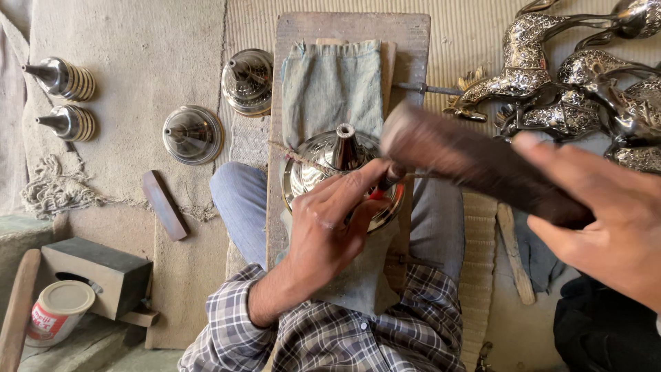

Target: The person sits cross-legged on the floor and uses a hammer and a metal punch to shape a silver-colored metal object. They repeatedly strike the punch against the object, which is placed on a cloth-covered wooden board. The person occasionally rotates the object to work on different areas.

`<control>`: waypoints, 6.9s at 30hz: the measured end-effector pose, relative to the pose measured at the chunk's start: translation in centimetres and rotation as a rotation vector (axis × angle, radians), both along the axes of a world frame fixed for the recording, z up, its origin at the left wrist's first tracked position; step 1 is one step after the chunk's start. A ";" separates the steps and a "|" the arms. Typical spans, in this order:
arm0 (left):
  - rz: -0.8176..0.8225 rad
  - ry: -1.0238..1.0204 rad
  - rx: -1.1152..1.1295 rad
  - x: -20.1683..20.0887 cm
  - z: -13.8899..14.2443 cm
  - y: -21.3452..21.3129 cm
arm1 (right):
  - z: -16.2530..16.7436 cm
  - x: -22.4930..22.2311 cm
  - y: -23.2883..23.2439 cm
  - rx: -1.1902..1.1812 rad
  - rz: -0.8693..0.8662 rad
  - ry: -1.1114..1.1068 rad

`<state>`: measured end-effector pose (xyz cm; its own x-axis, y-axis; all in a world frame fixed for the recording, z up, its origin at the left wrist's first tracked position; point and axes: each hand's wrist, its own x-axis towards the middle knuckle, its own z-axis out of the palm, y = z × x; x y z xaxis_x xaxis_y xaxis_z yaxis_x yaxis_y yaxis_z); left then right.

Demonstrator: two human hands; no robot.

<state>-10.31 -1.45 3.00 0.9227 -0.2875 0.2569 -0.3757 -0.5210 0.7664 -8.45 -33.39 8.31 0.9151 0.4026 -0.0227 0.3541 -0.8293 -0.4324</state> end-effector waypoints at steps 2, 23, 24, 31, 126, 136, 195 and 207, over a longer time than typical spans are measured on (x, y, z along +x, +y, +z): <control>0.036 0.009 0.006 -0.2 0.2 -0.1 | 0.7 0.4 0.4 0.109 0.004 0.036; -0.326 0.138 0.084 3.1 1.3 -0.3 | -3.4 -3.3 0.2 0.212 -0.123 0.087; -0.349 0.139 0.102 3.3 1.2 -0.4 | -4.1 -3.9 -0.1 0.085 -0.104 0.044; -0.464 0.062 -0.001 3.9 1.1 0.0 | -6.9 -7.5 -1.0 0.299 -0.359 0.222; -0.495 0.122 -0.052 4.7 1.3 0.8 | -7.7 -10.0 0.3 0.218 -0.374 0.031; -0.586 0.029 -0.145 5.2 0.8 0.9 | -6.8 -10.0 -0.5 0.446 -0.357 -0.023; -0.751 0.060 -0.218 6.5 -0.4 2.4 | -6.2 -13.6 -1.9 0.603 -0.560 -0.042; -0.574 0.031 -0.218 4.9 -0.2 2.4 | -2.1 -7.1 1.5 0.019 -0.140 -0.137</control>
